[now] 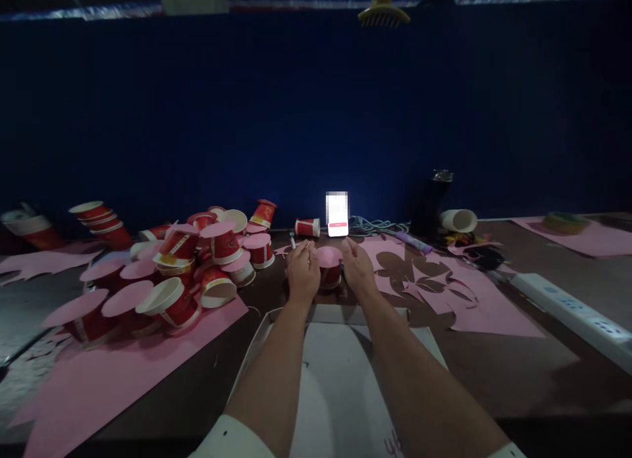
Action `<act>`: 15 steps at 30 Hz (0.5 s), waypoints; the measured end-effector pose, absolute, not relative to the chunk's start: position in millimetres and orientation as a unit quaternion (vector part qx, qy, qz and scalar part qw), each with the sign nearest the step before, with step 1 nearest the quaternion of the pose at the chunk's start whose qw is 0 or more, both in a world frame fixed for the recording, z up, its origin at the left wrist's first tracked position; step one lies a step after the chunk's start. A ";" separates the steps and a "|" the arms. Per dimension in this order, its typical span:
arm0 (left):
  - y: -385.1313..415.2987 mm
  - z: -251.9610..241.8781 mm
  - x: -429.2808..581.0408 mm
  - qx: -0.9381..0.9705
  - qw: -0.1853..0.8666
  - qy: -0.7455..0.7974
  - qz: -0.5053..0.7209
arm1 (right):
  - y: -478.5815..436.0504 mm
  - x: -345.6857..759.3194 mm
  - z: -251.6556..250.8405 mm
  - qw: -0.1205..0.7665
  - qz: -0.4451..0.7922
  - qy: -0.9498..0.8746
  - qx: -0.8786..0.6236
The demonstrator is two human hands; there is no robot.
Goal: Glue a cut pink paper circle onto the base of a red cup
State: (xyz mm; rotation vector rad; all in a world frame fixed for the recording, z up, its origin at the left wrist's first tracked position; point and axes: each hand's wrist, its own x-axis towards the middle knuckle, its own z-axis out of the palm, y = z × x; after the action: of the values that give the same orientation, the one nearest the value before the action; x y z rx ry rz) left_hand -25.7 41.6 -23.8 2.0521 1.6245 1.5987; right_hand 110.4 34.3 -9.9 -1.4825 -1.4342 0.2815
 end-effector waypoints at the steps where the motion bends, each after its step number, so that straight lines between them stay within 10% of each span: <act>1: 41.3 -23.5 -25.1 0.673 0.034 0.529 0.516 | 34.3 109.1 -9.6 0.497 0.127 -0.590 -0.623; 15: 41.5 -26.0 -23.2 0.705 0.009 0.539 0.461 | 35.3 104.9 -12.4 0.431 0.158 -0.585 -0.668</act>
State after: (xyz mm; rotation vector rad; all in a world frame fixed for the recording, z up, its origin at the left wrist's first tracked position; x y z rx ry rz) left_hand -23.2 41.5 -26.0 2.2020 1.6838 1.4418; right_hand 104.9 35.3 -12.4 -1.6670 -1.4593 0.3936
